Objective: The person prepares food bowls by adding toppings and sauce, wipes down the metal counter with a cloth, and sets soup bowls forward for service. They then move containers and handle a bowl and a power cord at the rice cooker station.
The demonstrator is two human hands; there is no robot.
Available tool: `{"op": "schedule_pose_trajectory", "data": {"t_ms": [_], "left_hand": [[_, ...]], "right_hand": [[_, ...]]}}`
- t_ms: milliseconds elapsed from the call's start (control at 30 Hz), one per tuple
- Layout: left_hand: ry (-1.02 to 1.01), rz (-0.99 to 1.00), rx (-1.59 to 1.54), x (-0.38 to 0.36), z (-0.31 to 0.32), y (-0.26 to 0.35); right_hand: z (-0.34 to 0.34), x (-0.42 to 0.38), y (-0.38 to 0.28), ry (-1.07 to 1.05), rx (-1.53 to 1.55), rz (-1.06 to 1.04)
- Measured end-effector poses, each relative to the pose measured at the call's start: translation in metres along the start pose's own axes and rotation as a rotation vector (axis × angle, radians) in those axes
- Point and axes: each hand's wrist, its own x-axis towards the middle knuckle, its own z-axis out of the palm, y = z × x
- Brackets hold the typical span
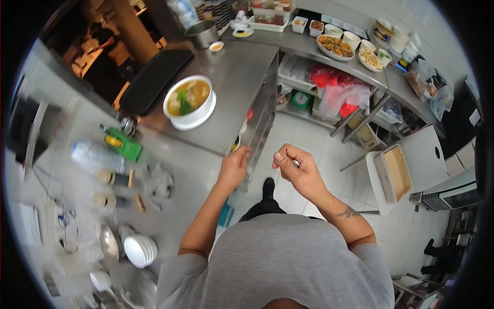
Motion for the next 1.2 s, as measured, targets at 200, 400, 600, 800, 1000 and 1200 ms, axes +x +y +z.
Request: {"op": "schedule_pose_trajectory", "data": {"t_ms": [200,400,600,800,1000,1200], "left_hand": [[0.007,0.257,-0.076,0.148,0.009,0.008],[-0.12,0.291,-0.124,0.286,0.044,0.039],[-0.002,0.463,-0.145,0.413,0.107,0.042],[0.599,-0.114,-0.759,0.579,0.079,0.099],[0.018,0.305,-0.253,0.657,0.192,0.182],[-0.032,0.384,0.142,0.753,0.262,0.217]], "right_hand": [[-0.082,0.122,0.012,0.251,-0.545,-0.121],[-0.197,0.188,0.052,0.589,-0.701,-0.148],[-0.385,0.206,0.095,0.94,-0.569,-0.021],[-0.544,0.217,0.132,1.213,-0.624,-0.019],[-0.653,0.223,0.182,1.278,-1.055,0.291],[-0.641,0.244,0.204,1.228,-1.464,0.648]]}}
